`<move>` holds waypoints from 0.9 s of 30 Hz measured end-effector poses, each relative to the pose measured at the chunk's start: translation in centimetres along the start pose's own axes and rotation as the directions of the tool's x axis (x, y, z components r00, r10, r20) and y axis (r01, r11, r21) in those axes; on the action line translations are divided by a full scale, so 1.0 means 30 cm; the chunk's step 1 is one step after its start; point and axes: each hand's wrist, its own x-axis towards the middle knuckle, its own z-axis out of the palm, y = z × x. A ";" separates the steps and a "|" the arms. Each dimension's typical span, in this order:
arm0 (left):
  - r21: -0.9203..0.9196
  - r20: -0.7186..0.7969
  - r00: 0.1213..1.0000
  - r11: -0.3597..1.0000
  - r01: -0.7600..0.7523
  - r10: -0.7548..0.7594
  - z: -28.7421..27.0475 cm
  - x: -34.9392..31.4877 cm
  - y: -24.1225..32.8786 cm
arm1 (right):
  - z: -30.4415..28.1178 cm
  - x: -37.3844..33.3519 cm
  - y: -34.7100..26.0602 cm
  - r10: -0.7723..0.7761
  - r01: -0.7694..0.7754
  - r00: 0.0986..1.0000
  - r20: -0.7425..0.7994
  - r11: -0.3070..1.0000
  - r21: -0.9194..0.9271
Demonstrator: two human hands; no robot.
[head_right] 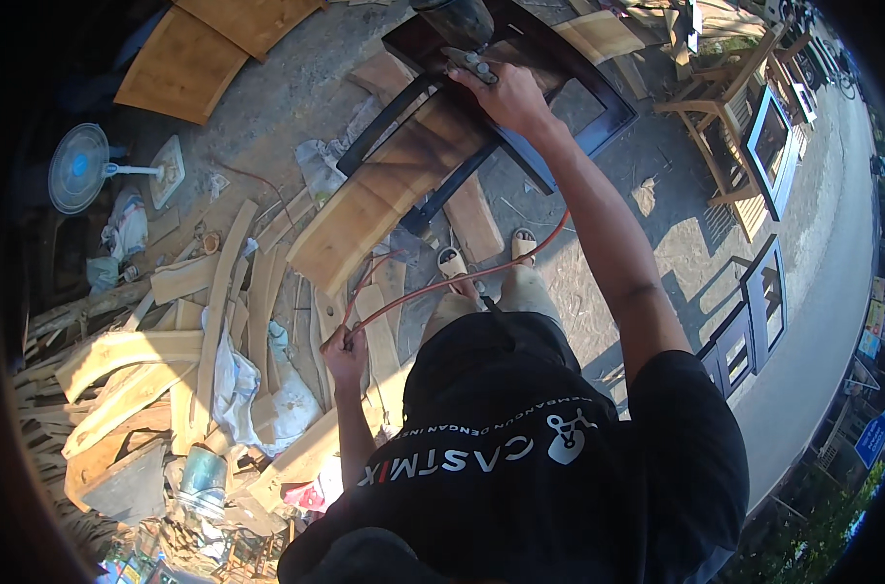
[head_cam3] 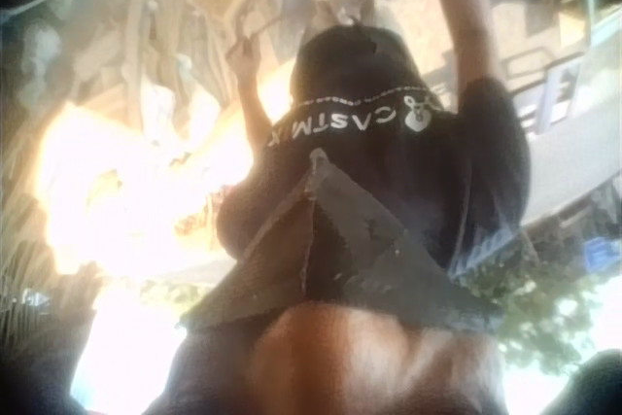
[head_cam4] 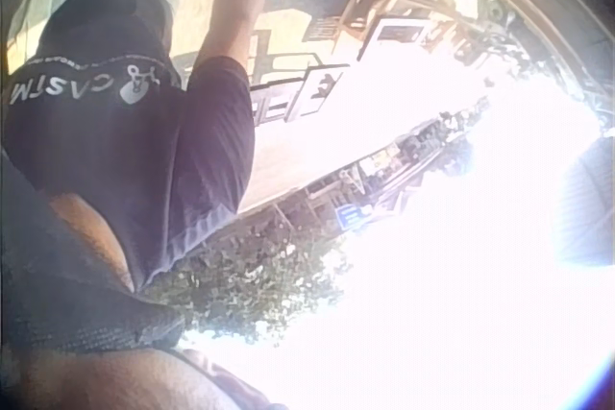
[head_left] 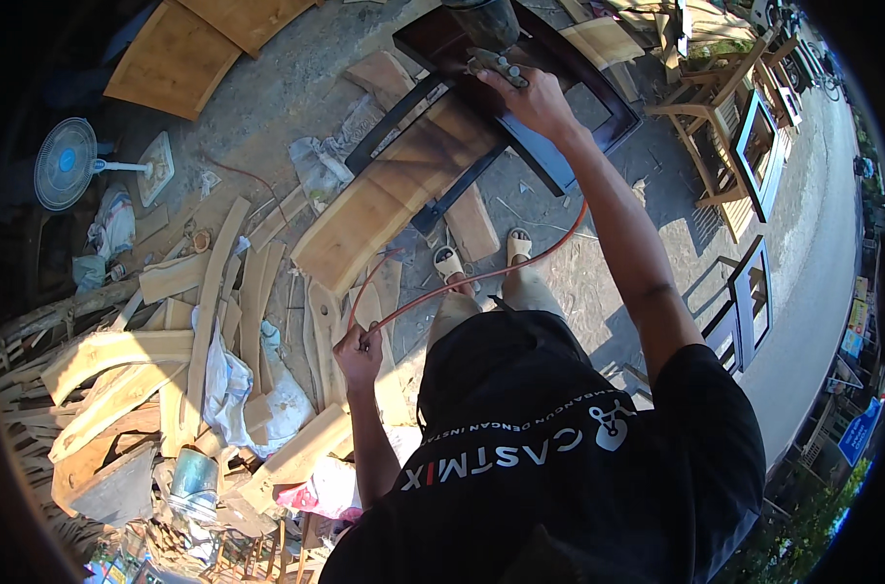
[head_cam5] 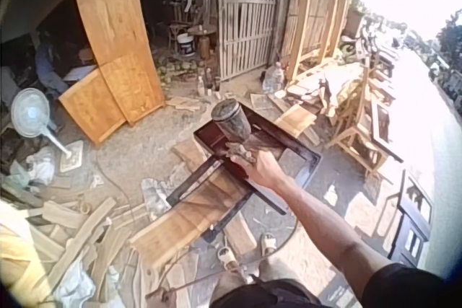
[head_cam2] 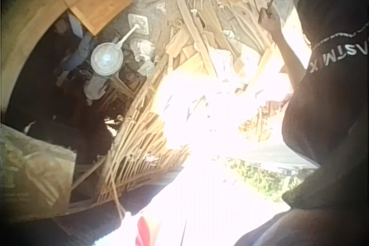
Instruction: The person picks up several wooden cabinet door frames and places them on a workspace, then uses a spray gun to apply a finish or paint to one of the frames while holding it in place.
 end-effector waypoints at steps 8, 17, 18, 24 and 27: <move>-0.014 -0.002 1.000 0.999 0.028 -0.028 0.009 -0.005 -0.018 | -0.075 -0.002 0.024 0.149 -0.149 0.989 0.020 0.989 -0.007; -0.055 0.131 0.987 0.995 -0.086 0.092 0.057 0.072 -0.052 | -0.316 -0.432 0.108 0.446 -0.444 0.895 0.025 0.894 -0.058; -0.055 0.147 0.983 0.993 -0.105 0.112 0.061 0.085 -0.049 | -0.337 -0.480 0.113 0.488 -0.485 0.873 0.025 0.872 -0.067; -0.087 0.217 0.956 0.979 -0.182 0.197 0.095 0.109 -0.045 | -0.414 -0.783 0.084 0.580 -0.582 0.810 -0.089 0.813 0.009; -0.072 0.267 0.930 0.967 -0.243 0.254 0.100 0.111 -0.034 | -0.439 -0.900 0.014 0.606 -0.605 0.786 -0.122 0.795 0.050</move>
